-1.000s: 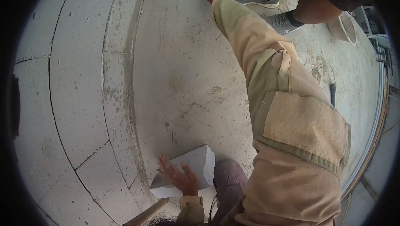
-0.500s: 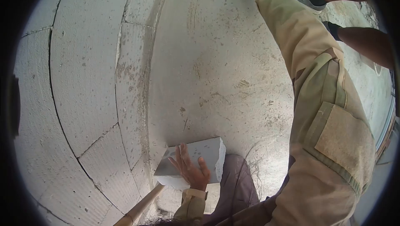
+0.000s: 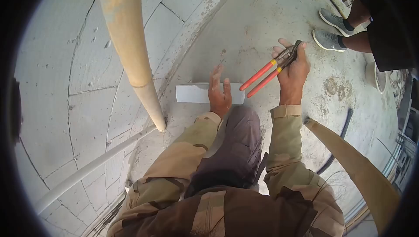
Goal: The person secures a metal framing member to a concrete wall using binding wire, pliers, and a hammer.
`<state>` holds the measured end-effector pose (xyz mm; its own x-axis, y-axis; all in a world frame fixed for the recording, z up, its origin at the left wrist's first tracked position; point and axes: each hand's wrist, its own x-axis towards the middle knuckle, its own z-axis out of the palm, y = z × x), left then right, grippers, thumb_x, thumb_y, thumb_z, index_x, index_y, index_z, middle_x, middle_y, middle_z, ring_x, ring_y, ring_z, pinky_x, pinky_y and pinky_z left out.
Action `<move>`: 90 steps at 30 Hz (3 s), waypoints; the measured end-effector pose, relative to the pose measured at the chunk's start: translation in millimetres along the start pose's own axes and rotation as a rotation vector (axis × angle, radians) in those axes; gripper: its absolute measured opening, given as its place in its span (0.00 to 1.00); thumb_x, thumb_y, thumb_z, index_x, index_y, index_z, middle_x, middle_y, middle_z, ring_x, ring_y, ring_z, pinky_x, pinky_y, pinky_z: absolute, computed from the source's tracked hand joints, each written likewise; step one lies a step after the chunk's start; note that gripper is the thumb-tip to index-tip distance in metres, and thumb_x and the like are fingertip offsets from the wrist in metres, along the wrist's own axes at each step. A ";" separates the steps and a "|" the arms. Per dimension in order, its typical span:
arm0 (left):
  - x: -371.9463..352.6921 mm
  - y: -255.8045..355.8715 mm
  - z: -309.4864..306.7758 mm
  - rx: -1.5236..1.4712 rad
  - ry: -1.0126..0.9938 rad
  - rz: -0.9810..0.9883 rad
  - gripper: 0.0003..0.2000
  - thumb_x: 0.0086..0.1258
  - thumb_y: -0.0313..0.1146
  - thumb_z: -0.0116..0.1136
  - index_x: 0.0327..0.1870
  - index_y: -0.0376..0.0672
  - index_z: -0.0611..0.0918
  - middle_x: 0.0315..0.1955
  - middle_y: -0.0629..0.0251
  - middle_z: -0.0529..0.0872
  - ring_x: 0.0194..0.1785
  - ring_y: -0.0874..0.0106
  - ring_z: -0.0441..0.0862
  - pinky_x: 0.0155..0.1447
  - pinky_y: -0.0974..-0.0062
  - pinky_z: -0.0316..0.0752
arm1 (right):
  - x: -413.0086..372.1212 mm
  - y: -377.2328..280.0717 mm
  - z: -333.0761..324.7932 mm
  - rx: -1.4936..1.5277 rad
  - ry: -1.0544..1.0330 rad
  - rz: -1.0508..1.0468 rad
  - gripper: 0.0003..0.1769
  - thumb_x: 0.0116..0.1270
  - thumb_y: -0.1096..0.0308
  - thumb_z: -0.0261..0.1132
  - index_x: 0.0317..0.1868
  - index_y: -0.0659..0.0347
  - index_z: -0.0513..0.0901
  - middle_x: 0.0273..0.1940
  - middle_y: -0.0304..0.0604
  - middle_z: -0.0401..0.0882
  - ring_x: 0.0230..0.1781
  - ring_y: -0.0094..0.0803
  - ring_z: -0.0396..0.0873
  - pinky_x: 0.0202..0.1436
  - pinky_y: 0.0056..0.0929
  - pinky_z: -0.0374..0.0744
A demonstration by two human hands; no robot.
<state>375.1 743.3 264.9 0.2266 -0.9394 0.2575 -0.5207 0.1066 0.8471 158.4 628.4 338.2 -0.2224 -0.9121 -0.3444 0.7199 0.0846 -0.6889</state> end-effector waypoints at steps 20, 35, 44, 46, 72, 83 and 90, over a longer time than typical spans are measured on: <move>-386.6 -67.9 -252.9 -1.448 0.325 -1.053 0.32 0.86 0.59 0.39 0.65 0.33 0.72 0.61 0.51 0.78 0.62 0.61 0.80 0.66 0.58 0.80 | -428.3 304.5 -51.2 -0.595 -0.551 1.380 0.18 0.75 0.70 0.67 0.61 0.71 0.80 0.57 0.51 0.84 0.59 0.42 0.82 0.68 0.42 0.78; -325.2 -203.8 -328.2 0.000 0.518 -0.607 0.32 0.67 0.27 0.56 0.76 0.35 0.70 0.76 0.44 0.70 0.78 0.49 0.69 0.75 0.53 0.70 | -331.4 399.7 -24.2 -0.793 -0.724 1.292 0.11 0.77 0.76 0.61 0.57 0.60 0.75 0.49 0.55 0.86 0.19 0.18 0.66 0.19 0.18 0.65; -307.0 -252.9 -316.1 0.346 0.050 -0.680 0.39 0.62 0.19 0.51 0.80 0.53 0.68 0.82 0.64 0.64 0.83 0.53 0.61 0.75 0.22 0.55 | -351.9 456.1 -28.6 -1.456 -0.738 1.009 0.15 0.74 0.80 0.54 0.59 0.72 0.74 0.49 0.54 0.81 0.43 0.54 0.88 0.49 0.50 0.92; -303.6 -250.2 -323.0 0.352 0.036 -0.689 0.37 0.60 0.21 0.55 0.76 0.48 0.72 0.77 0.57 0.70 0.81 0.51 0.65 0.75 0.23 0.56 | -353.6 460.4 -35.0 -1.564 -0.745 0.903 0.15 0.74 0.80 0.54 0.59 0.72 0.74 0.50 0.54 0.80 0.45 0.52 0.88 0.46 0.49 0.92; -288.3 -262.5 -354.5 0.252 -0.148 -0.829 0.15 0.66 0.31 0.57 0.52 0.41 0.86 0.53 0.43 0.87 0.65 0.49 0.82 0.70 0.28 0.68 | -358.5 456.0 -13.5 -1.518 -0.872 0.878 0.19 0.71 0.59 0.74 0.29 0.64 0.81 0.21 0.42 0.78 0.16 0.32 0.77 0.19 0.36 0.78; -286.4 -251.5 -343.5 0.297 -0.104 -0.893 0.11 0.64 0.29 0.58 0.46 0.40 0.86 0.50 0.44 0.88 0.59 0.46 0.85 0.67 0.35 0.72 | -271.1 435.6 128.6 -2.364 -1.559 0.854 0.17 0.65 0.63 0.77 0.34 0.68 0.80 0.21 0.41 0.78 0.15 0.29 0.77 0.18 0.32 0.77; -286.9 -258.1 -346.3 0.241 -0.083 -0.923 0.15 0.66 0.29 0.56 0.52 0.41 0.86 0.56 0.46 0.88 0.69 0.48 0.79 0.72 0.31 0.67 | -284.2 428.7 29.9 -2.025 -1.275 0.732 0.16 0.61 0.65 0.80 0.31 0.66 0.81 0.23 0.42 0.80 0.21 0.29 0.80 0.27 0.31 0.79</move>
<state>729.6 1098.2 133.4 0.5783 -0.6406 -0.5052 -0.3239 -0.7487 0.5785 549.9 911.9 159.8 0.4960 -0.2180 -0.8405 -0.8614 -0.2455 -0.4447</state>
